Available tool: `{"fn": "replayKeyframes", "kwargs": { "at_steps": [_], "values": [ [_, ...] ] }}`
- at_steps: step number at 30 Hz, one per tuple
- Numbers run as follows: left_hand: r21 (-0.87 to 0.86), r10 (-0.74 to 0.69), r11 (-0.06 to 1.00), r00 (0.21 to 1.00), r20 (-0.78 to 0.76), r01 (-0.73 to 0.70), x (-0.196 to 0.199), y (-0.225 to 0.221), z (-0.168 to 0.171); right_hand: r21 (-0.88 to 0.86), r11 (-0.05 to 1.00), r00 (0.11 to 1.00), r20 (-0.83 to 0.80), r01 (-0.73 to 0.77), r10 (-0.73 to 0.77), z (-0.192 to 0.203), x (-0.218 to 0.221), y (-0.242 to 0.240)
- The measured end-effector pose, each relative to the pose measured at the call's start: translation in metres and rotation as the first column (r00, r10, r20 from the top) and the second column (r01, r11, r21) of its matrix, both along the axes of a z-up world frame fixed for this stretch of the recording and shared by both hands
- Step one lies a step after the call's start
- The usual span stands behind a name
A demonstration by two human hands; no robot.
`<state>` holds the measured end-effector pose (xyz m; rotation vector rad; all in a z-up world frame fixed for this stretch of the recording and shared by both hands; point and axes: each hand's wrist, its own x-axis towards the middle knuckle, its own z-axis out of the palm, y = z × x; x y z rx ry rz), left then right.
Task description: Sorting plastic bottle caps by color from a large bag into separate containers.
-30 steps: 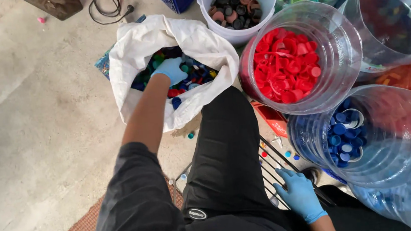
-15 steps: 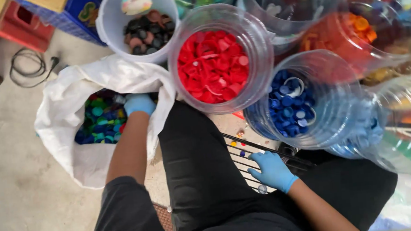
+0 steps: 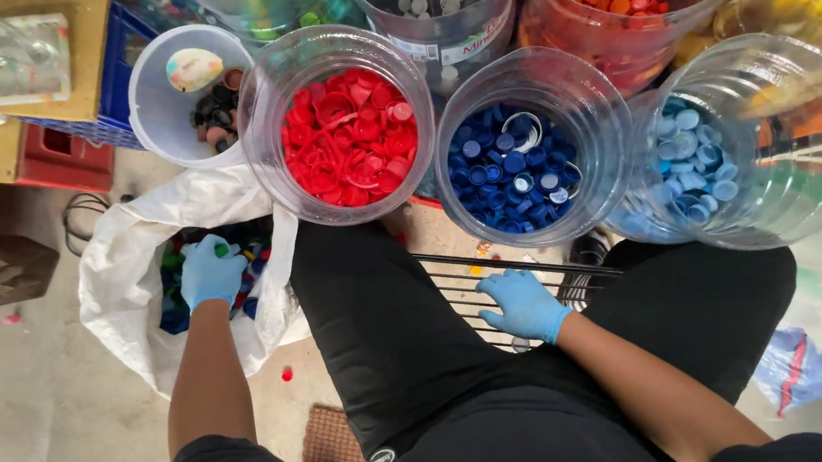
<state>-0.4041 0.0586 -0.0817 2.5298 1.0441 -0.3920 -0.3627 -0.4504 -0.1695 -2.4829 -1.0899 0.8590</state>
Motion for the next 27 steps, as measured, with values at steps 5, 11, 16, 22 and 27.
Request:
{"fn": "replayKeyframes", "kwargs": {
  "at_steps": [5, 11, 16, 22, 27],
  "values": [
    [0.03, 0.07, 0.997, 0.978, 0.195, -0.078, -0.014, 0.004, 0.028, 0.062, 0.998, 1.0, 0.01, 0.026, -0.027, -0.005, 0.003, 0.001],
    [0.087, 0.07, 0.992, 0.98, 0.189, -0.088, -0.022, 0.053, -0.008, 0.084, 0.994, 0.998, -0.005, 0.063, -0.063, -0.029, 0.01, 0.005],
    [0.138, 0.071, 0.987, 0.996, 0.053, -0.078, -0.019, 0.042, -0.008, 0.027, 1.0, 0.993, -0.119, -0.014, 0.017, -0.02, 0.016, 0.007],
    [0.018, 0.214, 0.976, 0.976, 0.05, -0.215, -0.016, 0.022, 0.016, -0.046, 0.998, 0.977, -0.212, -0.035, 0.024, -0.001, 0.022, 0.01],
    [0.082, 0.201, 0.976, 0.98, 0.008, -0.201, -0.012, 0.018, 0.035, -0.048, 0.996, 0.96, -0.274, -0.071, 0.055, 0.02, 0.029, 0.005]
  ]
}}
